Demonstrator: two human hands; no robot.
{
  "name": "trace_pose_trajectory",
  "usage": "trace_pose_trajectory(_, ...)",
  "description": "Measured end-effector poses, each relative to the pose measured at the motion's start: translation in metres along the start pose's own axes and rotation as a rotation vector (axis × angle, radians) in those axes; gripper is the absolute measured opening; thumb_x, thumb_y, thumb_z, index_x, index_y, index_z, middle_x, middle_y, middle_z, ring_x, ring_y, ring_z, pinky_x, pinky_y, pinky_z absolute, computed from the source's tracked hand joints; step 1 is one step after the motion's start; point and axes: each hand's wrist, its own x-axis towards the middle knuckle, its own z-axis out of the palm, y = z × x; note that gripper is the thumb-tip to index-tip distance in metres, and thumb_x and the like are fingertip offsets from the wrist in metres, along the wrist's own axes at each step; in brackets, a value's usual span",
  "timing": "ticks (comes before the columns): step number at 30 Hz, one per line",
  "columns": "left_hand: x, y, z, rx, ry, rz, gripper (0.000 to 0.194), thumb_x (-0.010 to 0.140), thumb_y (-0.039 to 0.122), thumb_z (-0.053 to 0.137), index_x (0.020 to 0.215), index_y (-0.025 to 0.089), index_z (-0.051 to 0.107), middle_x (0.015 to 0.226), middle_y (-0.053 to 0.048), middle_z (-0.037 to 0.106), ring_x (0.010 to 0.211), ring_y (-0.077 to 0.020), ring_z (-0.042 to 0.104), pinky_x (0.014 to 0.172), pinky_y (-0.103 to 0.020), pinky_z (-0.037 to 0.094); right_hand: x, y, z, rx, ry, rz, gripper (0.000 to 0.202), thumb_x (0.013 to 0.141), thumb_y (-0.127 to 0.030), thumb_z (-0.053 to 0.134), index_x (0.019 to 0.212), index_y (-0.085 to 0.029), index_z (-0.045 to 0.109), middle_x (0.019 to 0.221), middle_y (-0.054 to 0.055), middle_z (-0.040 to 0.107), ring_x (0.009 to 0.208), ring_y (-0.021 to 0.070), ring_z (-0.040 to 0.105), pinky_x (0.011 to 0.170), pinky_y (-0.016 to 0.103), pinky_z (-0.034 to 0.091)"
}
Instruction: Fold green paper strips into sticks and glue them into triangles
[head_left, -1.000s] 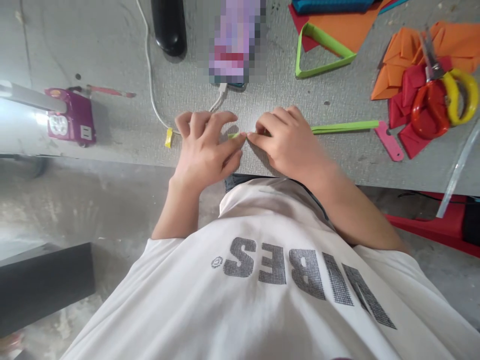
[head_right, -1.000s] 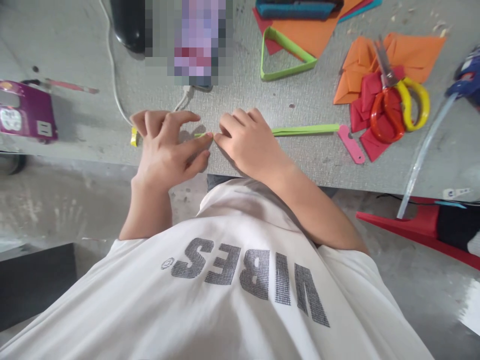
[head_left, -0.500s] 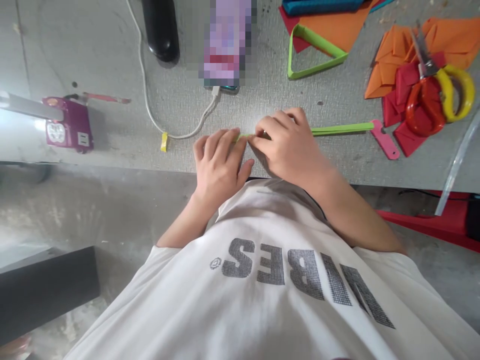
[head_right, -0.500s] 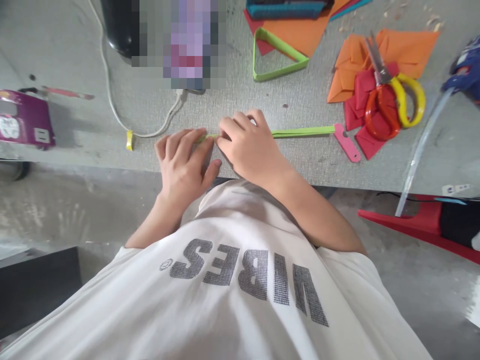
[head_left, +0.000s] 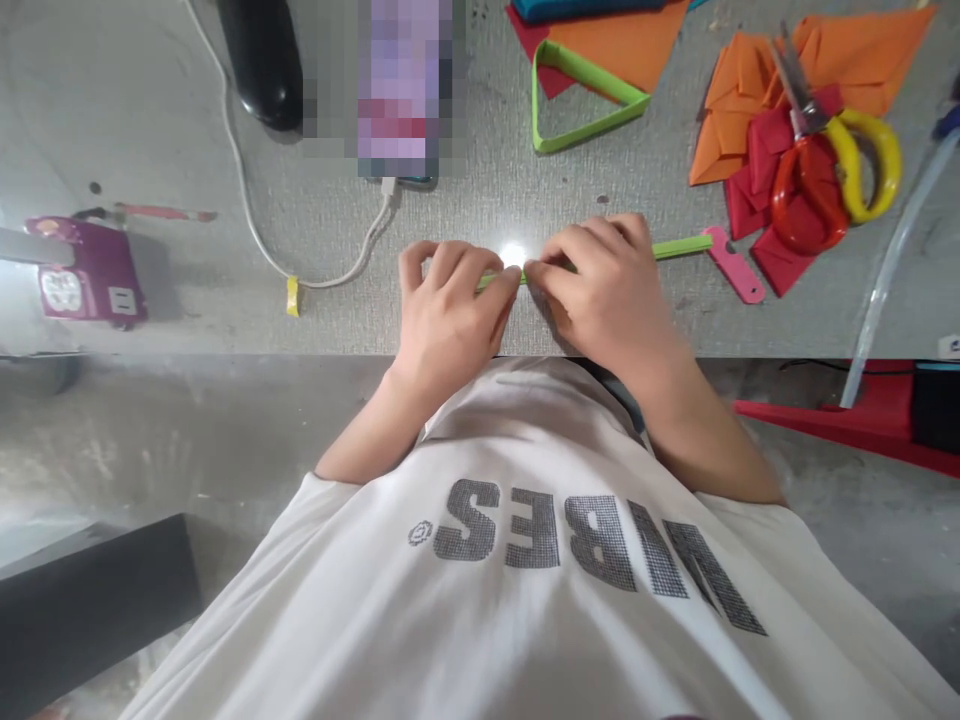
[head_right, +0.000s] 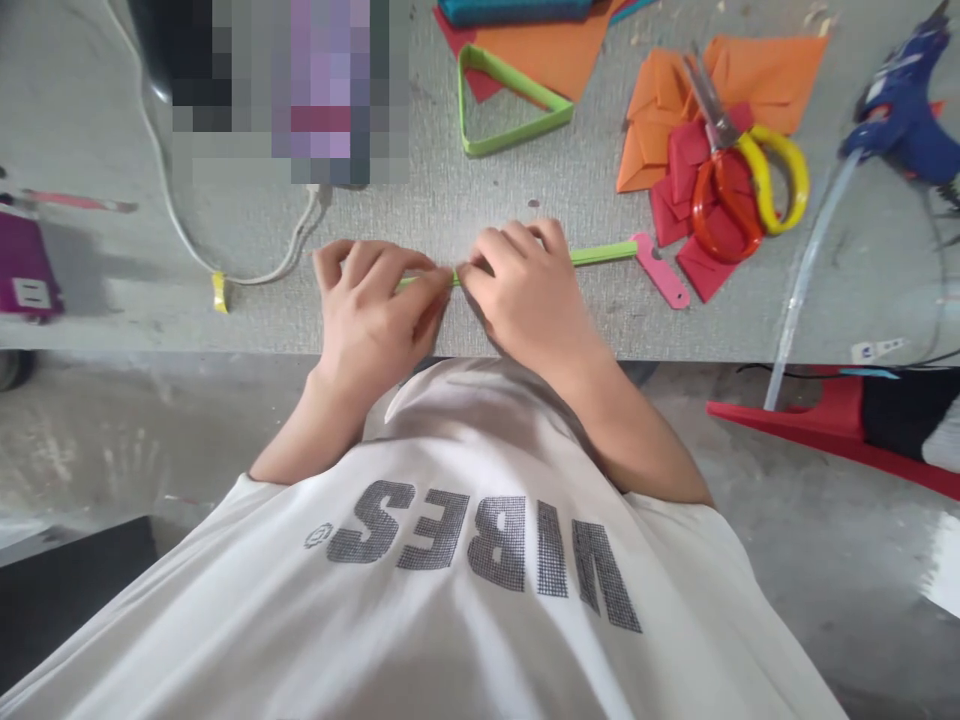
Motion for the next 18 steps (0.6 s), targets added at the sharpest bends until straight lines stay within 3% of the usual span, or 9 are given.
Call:
trace_pose_trajectory(4,0.012,-0.006,-0.001,-0.019,-0.019,0.06,0.025,0.121,0.023,0.058,0.124,0.029,0.082,0.119,-0.011,0.078,0.118,-0.0344,0.07,0.109,-0.06,0.051,-0.009,0.006,-0.009,0.009,0.018,0.037,0.029,0.117,-0.023,0.06,0.122,-0.031,0.087,0.119,0.01,0.082,0.12,0.0353,0.067,0.112,0.06,0.048)
trace_pose_trajectory(10,0.02,-0.011,-0.012,-0.028,-0.096,0.128,0.028,0.116,0.015,0.059,0.105,0.026,0.083,0.103,-0.011,0.074,0.1,-0.0315,0.067,0.093,-0.055,0.052,-0.029,0.035,-0.028,0.007,0.047,0.108,0.028,0.121,-0.031,0.061,0.115,-0.032,0.088,0.119,0.009,0.083,0.113,0.0337,0.068,0.104,0.057,0.046)
trace_pose_trajectory(15,0.029,-0.007,-0.017,0.093,-0.052,0.241,0.037,0.121,0.016,0.057,0.093,0.025,0.081,0.092,-0.008,0.072,0.089,-0.0276,0.065,0.082,-0.049,0.049,-0.03,0.04,-0.033,0.072,-0.001,0.101,0.031,0.122,-0.034,0.061,0.111,-0.033,0.089,0.12,0.008,0.084,0.113,0.0329,0.067,0.1,0.054,0.046)
trace_pose_trajectory(18,0.032,-0.003,-0.018,0.121,-0.05,0.304,0.038,0.125,0.019,0.055,0.101,0.025,0.085,0.093,-0.008,0.074,0.085,-0.0255,0.066,0.079,-0.046,0.048,-0.029,0.039,-0.031,0.095,0.019,0.104,0.032,0.122,-0.034,0.06,0.11,-0.033,0.09,0.118,0.008,0.084,0.113,0.0329,0.067,0.099,0.054,0.047)
